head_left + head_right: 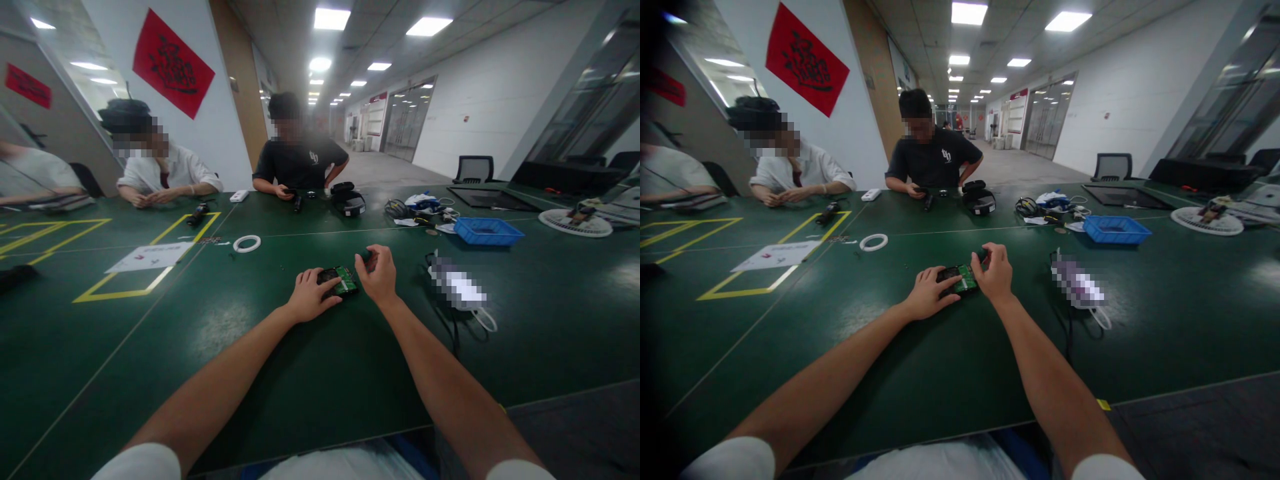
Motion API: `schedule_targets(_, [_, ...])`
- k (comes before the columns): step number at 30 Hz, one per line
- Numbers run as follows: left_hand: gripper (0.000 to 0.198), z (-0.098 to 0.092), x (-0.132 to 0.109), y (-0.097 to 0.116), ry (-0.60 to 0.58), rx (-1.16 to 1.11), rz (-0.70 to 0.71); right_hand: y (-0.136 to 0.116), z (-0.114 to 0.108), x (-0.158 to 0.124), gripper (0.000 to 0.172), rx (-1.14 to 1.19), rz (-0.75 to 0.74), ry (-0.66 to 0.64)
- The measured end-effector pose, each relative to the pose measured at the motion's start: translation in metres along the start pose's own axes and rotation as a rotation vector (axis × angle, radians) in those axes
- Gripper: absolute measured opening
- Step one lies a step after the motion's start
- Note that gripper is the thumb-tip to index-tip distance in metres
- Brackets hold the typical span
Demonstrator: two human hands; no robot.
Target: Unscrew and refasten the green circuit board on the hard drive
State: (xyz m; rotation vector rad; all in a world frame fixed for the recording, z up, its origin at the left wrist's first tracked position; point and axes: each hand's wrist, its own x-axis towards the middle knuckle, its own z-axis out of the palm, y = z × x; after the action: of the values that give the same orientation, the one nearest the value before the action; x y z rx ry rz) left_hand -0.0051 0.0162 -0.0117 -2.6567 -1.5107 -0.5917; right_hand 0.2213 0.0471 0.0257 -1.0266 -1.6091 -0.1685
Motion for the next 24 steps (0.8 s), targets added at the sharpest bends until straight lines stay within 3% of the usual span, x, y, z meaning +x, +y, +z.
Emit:
schedule_targets(7, [0.059, 0.0014, -0.0003, -0.0003, 0.01, 0.0, 0.001, -0.003, -0.0022, 0.0006, 0.032, 0.081, -0.001, -0.065])
schedule_targets(14, [0.06, 0.0021, -0.0001, -0.0003, 0.011, 0.009, 0.005, 0.0003, 0.0005, 0.0006, 0.035, 0.035, 0.011, -0.003])
schedule_targets(24, [0.058, 0.001, -0.0004, 0.0007, 0.014, 0.006, 0.006, 0.0036, 0.0061, 0.0006, 0.033, 0.14, -0.038, 0.022])
